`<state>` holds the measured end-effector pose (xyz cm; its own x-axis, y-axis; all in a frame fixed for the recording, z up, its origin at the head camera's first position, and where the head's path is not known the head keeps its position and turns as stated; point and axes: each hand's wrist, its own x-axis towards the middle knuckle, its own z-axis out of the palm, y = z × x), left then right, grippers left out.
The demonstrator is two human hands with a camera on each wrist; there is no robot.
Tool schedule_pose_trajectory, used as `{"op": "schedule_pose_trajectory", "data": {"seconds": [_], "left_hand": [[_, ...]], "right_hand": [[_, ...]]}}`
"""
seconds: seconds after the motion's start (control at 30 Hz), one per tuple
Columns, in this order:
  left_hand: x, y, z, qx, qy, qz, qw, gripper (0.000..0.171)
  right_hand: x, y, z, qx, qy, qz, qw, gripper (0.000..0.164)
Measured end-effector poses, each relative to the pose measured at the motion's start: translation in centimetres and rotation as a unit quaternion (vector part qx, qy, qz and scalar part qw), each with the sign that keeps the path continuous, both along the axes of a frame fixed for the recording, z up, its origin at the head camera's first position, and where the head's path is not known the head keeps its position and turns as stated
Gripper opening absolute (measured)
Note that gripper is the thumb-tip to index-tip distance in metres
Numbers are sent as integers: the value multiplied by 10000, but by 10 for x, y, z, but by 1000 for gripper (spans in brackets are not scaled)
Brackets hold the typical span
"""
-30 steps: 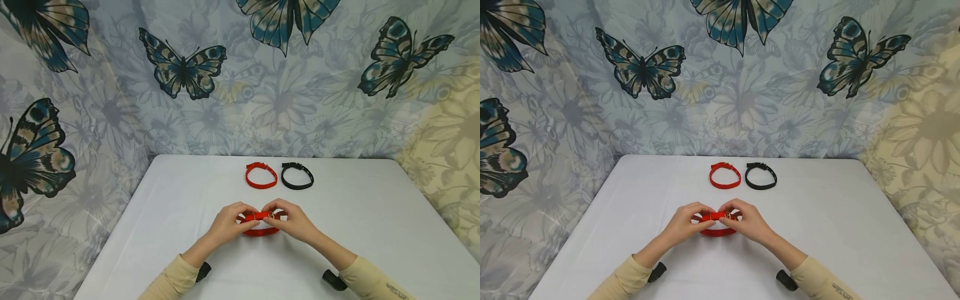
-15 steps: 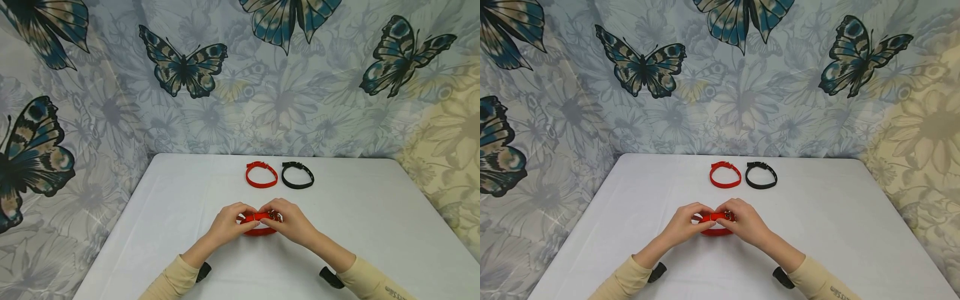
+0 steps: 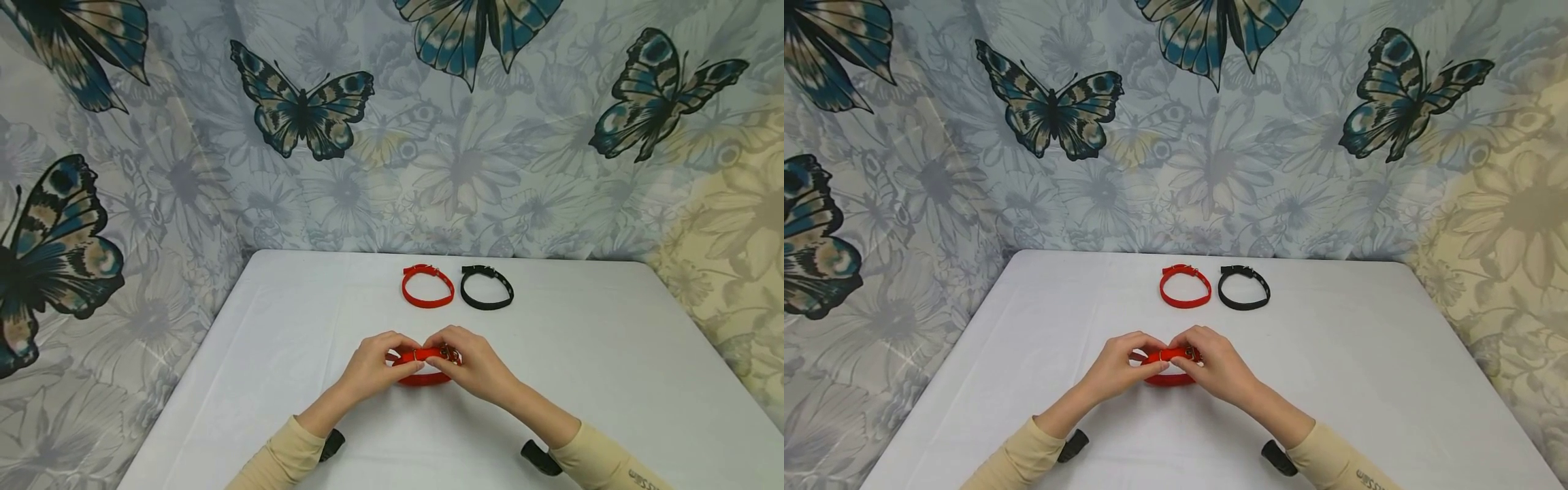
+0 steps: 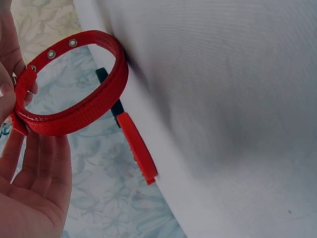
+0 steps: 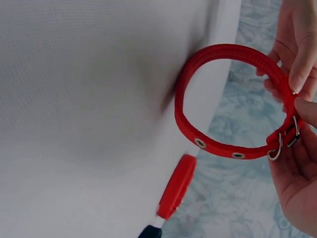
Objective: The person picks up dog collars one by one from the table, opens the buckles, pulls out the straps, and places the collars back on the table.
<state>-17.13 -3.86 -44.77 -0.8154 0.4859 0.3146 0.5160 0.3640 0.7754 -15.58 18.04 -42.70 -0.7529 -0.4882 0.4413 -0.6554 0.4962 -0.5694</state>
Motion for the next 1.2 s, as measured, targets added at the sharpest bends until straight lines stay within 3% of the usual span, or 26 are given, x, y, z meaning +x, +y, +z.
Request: {"op": "schedule_pose_trajectory", "data": {"seconds": [1.2], "left_hand": [[-1, -1, -7, 533, -655, 146, 9963, 16]], "right_hand": [[1, -3, -18, -713, -46, -106, 9974, 28]]}}
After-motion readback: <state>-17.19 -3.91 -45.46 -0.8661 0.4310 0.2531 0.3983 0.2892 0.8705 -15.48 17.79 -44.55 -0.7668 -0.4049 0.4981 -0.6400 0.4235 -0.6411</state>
